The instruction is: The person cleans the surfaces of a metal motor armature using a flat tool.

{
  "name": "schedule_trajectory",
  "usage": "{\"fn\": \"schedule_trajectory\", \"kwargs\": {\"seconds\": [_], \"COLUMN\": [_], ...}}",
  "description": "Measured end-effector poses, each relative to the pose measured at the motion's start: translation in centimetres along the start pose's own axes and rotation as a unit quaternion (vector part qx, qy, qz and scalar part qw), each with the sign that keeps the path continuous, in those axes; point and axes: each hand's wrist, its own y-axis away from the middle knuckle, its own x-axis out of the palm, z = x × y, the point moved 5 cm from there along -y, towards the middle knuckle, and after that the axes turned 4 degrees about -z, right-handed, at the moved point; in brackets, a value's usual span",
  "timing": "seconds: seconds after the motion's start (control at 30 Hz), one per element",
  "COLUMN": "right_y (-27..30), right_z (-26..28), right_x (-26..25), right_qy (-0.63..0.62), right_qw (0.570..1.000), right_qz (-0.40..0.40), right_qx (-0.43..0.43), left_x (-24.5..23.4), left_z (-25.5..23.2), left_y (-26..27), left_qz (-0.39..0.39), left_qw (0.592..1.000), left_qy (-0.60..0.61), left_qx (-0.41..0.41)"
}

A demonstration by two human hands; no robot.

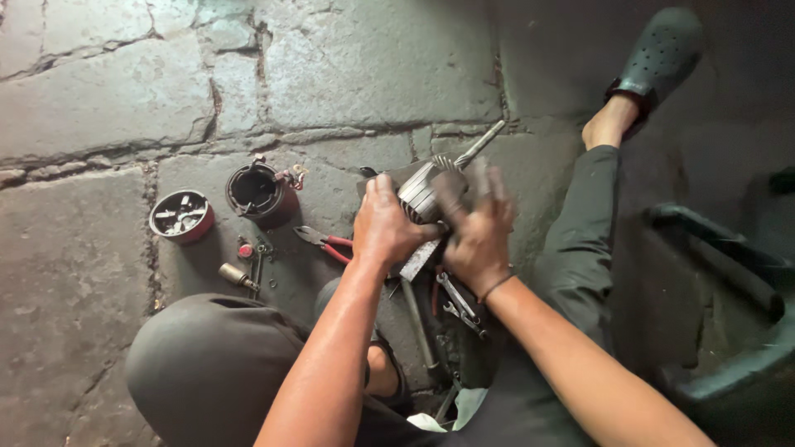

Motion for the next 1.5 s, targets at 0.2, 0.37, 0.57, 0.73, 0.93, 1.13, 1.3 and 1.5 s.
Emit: {"fn": "schedule_trajectory", "kwargs": {"seconds": [0.2,0.37,0.57,0.73,0.93,1.13,1.3,1.5], "right_y": [-1.5,-1.4,-1.5,-1.1,0.1,-1.5,-3.2,0.2], "right_z": [0.0,2.2,4.4,5.2,5.5,5.1,4.6,6.0], "right_x": [-0.9,-2.2,-2.9,-4.0,-3.6,-1.9,-1.0,-1.7], "right_qy": [-0.002,0.001,-0.058,-0.041,-0.062,-0.033,-0.023,-0.041], "right_qw": [1.000,0.999,0.995,0.994,0.991,0.991,0.990,0.990], "right_qz": [-0.028,-0.008,0.047,0.053,0.069,0.104,0.119,0.118], "right_qx": [0.014,-0.031,-0.068,-0.091,-0.092,-0.082,-0.066,-0.059], "left_x": [-0.7,-0.9,-0.3,0.0,0.7,1.0,0.6,0.9], "left_z": [-0.8,-1.0,-0.9,-0.5,0.2,0.0,-0.3,0.2], "left_y": [-0.1,-0.1,0.0,-0.2,-0.5,-0.2,-0.1,-0.5], "left_qz": [0.010,0.001,-0.005,-0.009,-0.011,-0.048,-0.032,-0.034], "left_qw": [1.000,1.000,1.000,1.000,1.000,0.998,0.999,0.999], "left_qy": [0.011,0.006,0.003,0.014,-0.002,0.005,0.004,0.005], "left_qx": [-0.021,-0.003,0.001,0.004,0.001,0.047,0.032,0.036]}}
